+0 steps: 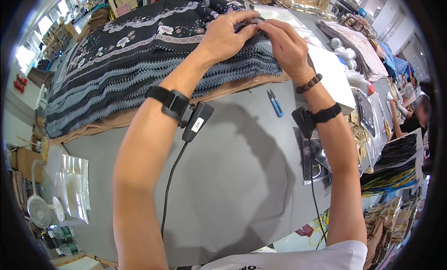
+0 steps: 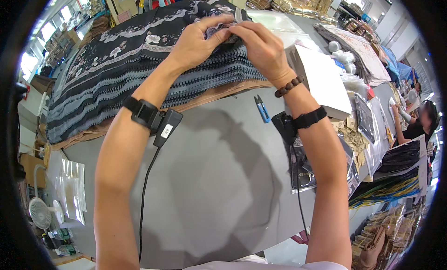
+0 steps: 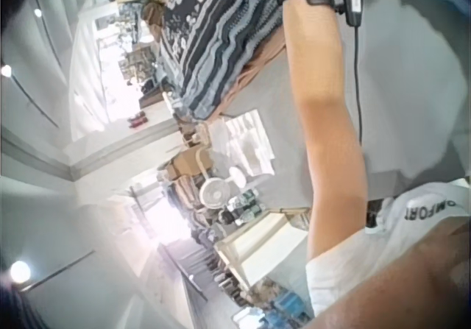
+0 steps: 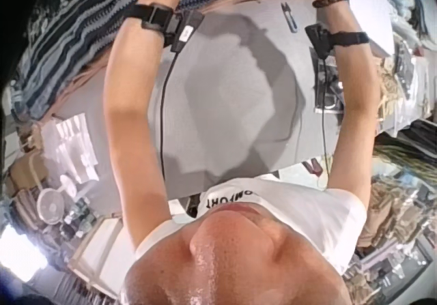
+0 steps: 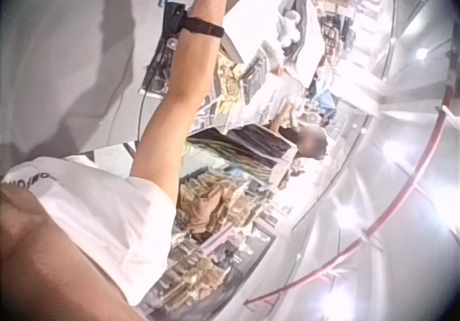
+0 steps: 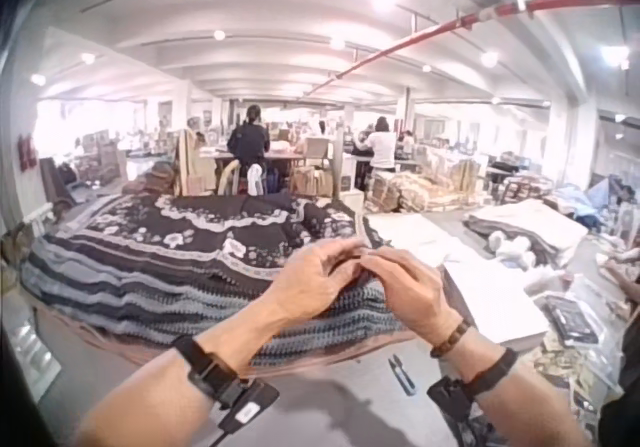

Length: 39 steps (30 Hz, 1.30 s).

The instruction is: The person repeatedly picks up floral-patterned textiles, folds them, and places them into clear plastic bags. The person then seals the bags and stacks them on the table.

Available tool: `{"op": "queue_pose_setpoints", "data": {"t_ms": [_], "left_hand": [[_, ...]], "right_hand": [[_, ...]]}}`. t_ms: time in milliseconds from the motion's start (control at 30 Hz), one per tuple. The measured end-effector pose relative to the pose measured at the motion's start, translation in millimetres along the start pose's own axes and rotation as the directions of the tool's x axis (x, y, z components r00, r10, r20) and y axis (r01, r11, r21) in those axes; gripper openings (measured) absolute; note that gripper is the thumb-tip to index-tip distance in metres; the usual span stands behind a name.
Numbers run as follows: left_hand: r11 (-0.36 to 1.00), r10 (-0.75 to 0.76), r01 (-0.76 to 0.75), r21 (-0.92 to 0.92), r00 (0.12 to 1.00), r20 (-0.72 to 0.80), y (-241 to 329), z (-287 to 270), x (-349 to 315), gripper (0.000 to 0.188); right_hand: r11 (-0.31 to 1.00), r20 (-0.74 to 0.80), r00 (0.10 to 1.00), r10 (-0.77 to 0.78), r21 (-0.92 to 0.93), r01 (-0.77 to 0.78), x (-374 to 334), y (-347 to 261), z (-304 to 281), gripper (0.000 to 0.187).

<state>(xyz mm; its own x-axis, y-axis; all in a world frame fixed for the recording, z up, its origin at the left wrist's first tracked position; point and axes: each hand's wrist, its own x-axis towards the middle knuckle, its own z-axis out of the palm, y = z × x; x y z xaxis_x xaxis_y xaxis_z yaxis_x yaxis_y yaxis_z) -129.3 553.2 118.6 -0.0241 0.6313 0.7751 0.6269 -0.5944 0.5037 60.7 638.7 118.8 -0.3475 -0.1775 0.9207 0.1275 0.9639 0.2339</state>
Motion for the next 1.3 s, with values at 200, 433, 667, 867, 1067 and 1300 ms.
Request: {"op": "queue_pose_setpoints", "data": {"t_ms": [200, 433, 667, 867, 1067, 1300], "left_hand": [[0.874, -0.414, 0.406, -0.266, 0.91, 0.027, 1, 7, -9, 0.029], [0.62, -0.636, 0.478, -0.622, 0.771, -0.041, 6, 1, -9, 0.033], [0.607, -0.594, 0.45, -0.655, 0.805, 0.003, 30, 2, -3, 0.03], [0.671, -0.529, 0.392, -0.629, 0.848, -0.037, 40, 8, -2, 0.026], [0.941, -0.339, 0.327, -0.091, 0.885, -0.319, 36, 18, -34, 0.025], [0.262, -0.656, 0.408, -0.875, 0.74, 0.149, 11, -31, -68, 0.088]], "right_hand": [[0.991, 0.121, 0.992, 0.02, -0.136, -0.003, -17, -13, -15, 0.036], [0.97, 0.123, 0.962, 0.243, -0.02, -0.242, -27, -24, -6, 0.021], [0.905, 0.1, 0.925, 0.367, 0.191, -0.38, -25, -43, 15, 0.081], [0.818, -0.038, 0.819, 0.573, 0.083, -0.569, -19, -49, 19, 0.065], [0.936, -0.11, 0.937, 0.331, -0.084, -0.341, -14, -25, -23, 0.028], [0.858, -0.161, 0.877, 0.453, -0.187, -0.477, -16, -12, -94, 0.028]]}}
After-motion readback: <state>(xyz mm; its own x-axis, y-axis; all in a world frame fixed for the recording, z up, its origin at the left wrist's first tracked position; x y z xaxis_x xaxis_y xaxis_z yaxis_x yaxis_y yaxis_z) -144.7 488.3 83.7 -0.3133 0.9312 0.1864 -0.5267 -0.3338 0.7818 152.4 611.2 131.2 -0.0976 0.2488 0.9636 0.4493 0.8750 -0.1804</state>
